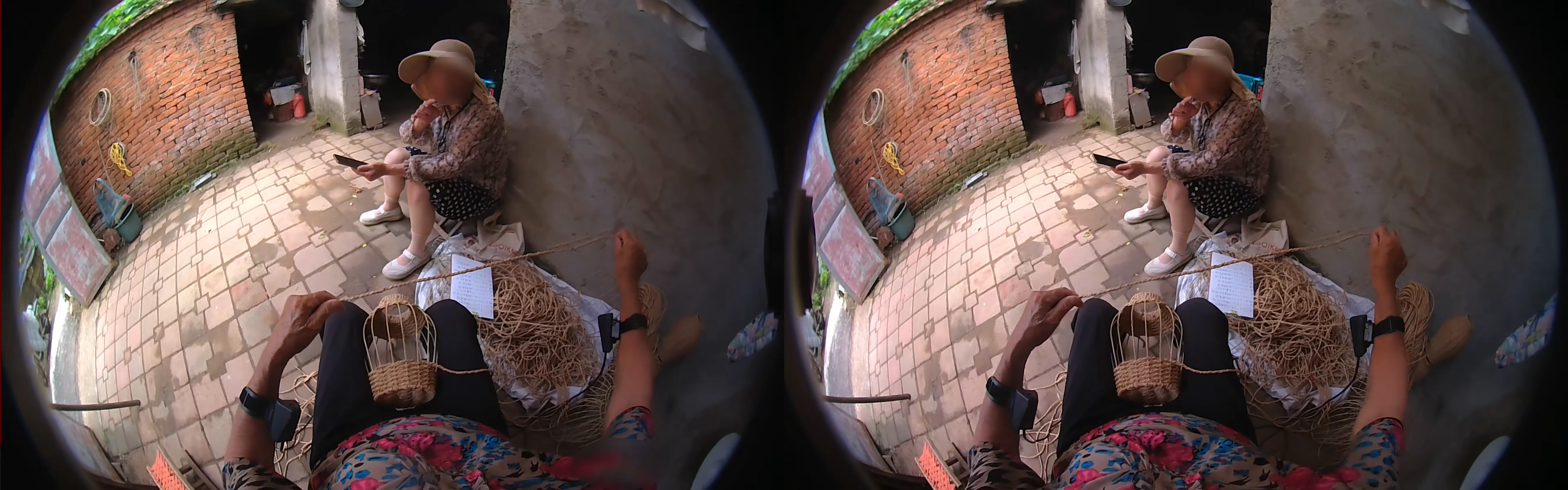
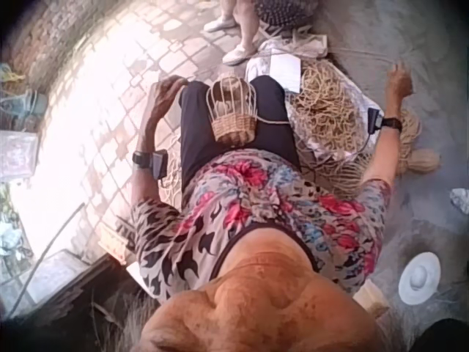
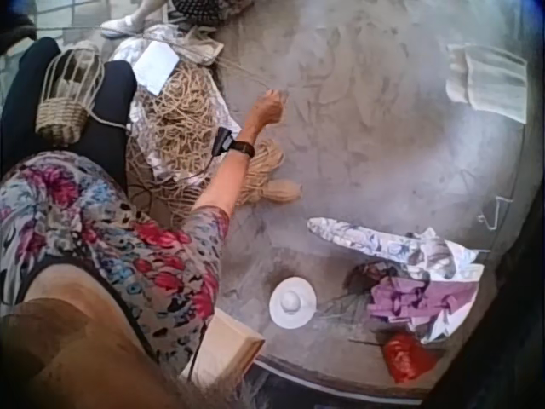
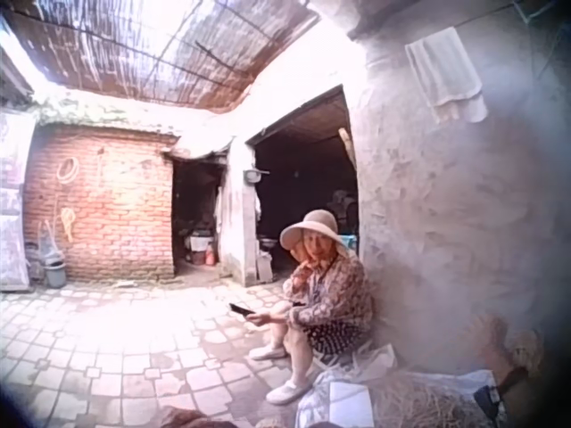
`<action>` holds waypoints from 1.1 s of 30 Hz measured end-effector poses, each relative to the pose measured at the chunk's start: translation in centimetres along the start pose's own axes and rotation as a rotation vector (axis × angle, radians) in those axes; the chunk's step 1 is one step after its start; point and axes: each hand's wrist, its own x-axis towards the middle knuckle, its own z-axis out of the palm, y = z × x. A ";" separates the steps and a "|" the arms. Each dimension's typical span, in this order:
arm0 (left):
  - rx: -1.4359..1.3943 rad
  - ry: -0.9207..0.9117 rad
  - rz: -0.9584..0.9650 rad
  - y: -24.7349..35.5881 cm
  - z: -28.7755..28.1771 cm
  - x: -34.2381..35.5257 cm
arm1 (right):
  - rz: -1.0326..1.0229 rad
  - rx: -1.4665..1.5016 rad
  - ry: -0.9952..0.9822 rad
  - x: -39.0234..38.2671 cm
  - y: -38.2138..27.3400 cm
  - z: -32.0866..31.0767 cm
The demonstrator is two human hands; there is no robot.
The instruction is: The recorder is weaving a small basket using straw or thin rope material.
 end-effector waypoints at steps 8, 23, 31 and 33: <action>0.000 -0.235 0.358 4.3 9.0 0.7 | -0.711 1.198 -0.729 -16.7 -20.5 -6.7; -0.066 -0.404 0.224 2.0 10.7 -3.3 | -0.800 1.166 -1.035 -21.7 -20.4 -9.2; -0.161 -0.427 0.043 0.9 8.8 -3.1 | -0.611 1.192 -1.137 -22.6 -19.4 -8.2; -0.176 -0.217 -0.084 -0.3 8.1 -2.4 | -0.316 1.022 -1.211 -22.0 -18.6 -6.8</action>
